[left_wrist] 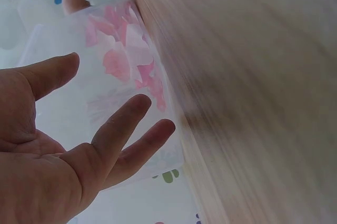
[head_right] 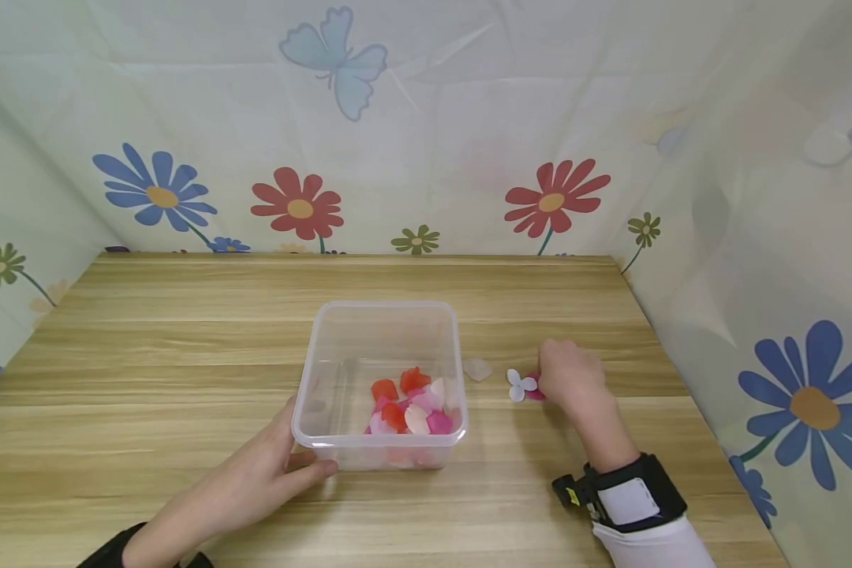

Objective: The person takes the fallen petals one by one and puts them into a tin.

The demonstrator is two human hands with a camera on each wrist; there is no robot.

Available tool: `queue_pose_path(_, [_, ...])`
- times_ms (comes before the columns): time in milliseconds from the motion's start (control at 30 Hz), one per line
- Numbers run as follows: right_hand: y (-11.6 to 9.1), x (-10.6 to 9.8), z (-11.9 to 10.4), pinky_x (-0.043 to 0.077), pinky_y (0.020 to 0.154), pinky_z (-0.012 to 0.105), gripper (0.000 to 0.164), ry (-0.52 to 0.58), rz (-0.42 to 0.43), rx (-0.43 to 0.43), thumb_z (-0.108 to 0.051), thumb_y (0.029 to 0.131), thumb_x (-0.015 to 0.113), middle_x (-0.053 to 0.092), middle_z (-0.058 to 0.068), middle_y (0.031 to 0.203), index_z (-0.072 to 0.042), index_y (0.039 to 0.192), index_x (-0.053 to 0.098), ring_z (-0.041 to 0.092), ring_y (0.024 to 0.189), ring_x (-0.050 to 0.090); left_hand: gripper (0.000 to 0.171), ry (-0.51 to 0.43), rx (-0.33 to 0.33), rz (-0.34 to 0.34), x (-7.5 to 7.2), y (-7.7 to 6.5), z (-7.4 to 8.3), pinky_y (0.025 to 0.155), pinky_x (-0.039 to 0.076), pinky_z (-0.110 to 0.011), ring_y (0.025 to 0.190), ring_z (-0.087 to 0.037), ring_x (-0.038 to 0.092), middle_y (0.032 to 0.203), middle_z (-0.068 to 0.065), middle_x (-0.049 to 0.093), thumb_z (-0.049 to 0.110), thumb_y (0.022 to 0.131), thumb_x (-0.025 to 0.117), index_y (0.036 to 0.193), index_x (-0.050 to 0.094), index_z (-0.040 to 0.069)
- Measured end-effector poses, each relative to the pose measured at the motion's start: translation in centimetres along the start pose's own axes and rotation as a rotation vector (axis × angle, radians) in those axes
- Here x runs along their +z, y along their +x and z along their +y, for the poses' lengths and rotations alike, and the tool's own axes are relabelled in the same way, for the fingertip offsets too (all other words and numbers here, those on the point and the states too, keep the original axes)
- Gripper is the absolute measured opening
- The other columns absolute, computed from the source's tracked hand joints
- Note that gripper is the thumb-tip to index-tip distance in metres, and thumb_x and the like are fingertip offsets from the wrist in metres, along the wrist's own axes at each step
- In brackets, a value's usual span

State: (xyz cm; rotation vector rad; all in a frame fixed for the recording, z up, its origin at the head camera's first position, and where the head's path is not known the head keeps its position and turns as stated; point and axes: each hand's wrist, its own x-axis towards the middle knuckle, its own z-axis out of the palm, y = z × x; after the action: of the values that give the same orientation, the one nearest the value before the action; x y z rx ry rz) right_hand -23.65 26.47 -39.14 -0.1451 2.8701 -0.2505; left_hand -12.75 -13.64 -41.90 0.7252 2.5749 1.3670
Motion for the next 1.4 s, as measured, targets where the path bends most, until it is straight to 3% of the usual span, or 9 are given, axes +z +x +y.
queue_pose_path(233, [-0.1,-0.3,0.1,0.047,0.059,0.039,0.006,0.043,-0.012,-0.001,-0.005,0.091,0.067,0.062,0.009,0.080,0.000,0.088,0.067,0.027,0.070,0.054,0.087,0.005,-0.001,0.000,0.0,0.0,0.0,0.100,0.052,-0.044,0.133,-0.032,0.050,0.150,-0.017,0.042,0.021,0.095,0.076,0.160,0.019,0.010])
queue_pose_path(533, [-0.3,-0.8,-0.2,0.042,0.055,0.034,0.009,0.107,0.049,-0.024,-0.006,0.090,0.065,0.056,0.007,0.073,-0.003,0.083,0.062,0.024,0.066,0.052,0.088,0.020,0.000,-0.003,0.0,-0.1,-0.1,0.101,0.051,-0.046,0.133,-0.031,0.050,0.151,-0.017,0.041,0.024,0.096,0.076,0.161,0.018,0.010])
queue_pose_path(833, [-0.4,-1.2,-0.3,0.047,0.060,0.036,0.007,0.128,0.104,-0.053,-0.002,0.089,0.063,0.063,0.008,0.080,0.002,0.092,0.069,0.025,0.070,0.054,0.090,0.066,0.010,0.005,0.0,0.0,-0.1,0.106,0.047,-0.047,0.134,-0.029,0.049,0.152,-0.017,0.041,0.025,0.096,0.076,0.161,0.016,0.008])
queue_pose_path(1233, [-0.4,-1.3,-0.3,0.047,0.060,0.037,0.010,0.139,0.129,-0.080,-0.009,0.091,0.074,0.064,0.006,0.077,-0.002,0.085,0.072,0.024,0.070,0.056,0.091,0.039,0.000,-0.002,0.0,0.0,-0.1,0.100,0.052,-0.046,0.133,-0.032,0.050,0.152,-0.018,0.040,0.021,0.096,0.076,0.162,0.015,0.008])
queue_pose_path(1400, [-0.5,-1.5,-0.3,0.047,0.058,0.035,0.014,0.149,0.151,-0.049,-0.013,0.092,0.076,0.064,0.007,0.078,-0.002,0.085,0.072,0.024,0.069,0.056,0.092,0.037,0.000,-0.003,0.0,0.0,-0.1,0.098,0.053,-0.045,0.133,-0.032,0.050,0.152,-0.019,0.040,0.020,0.096,0.076,0.162,0.014,0.007])
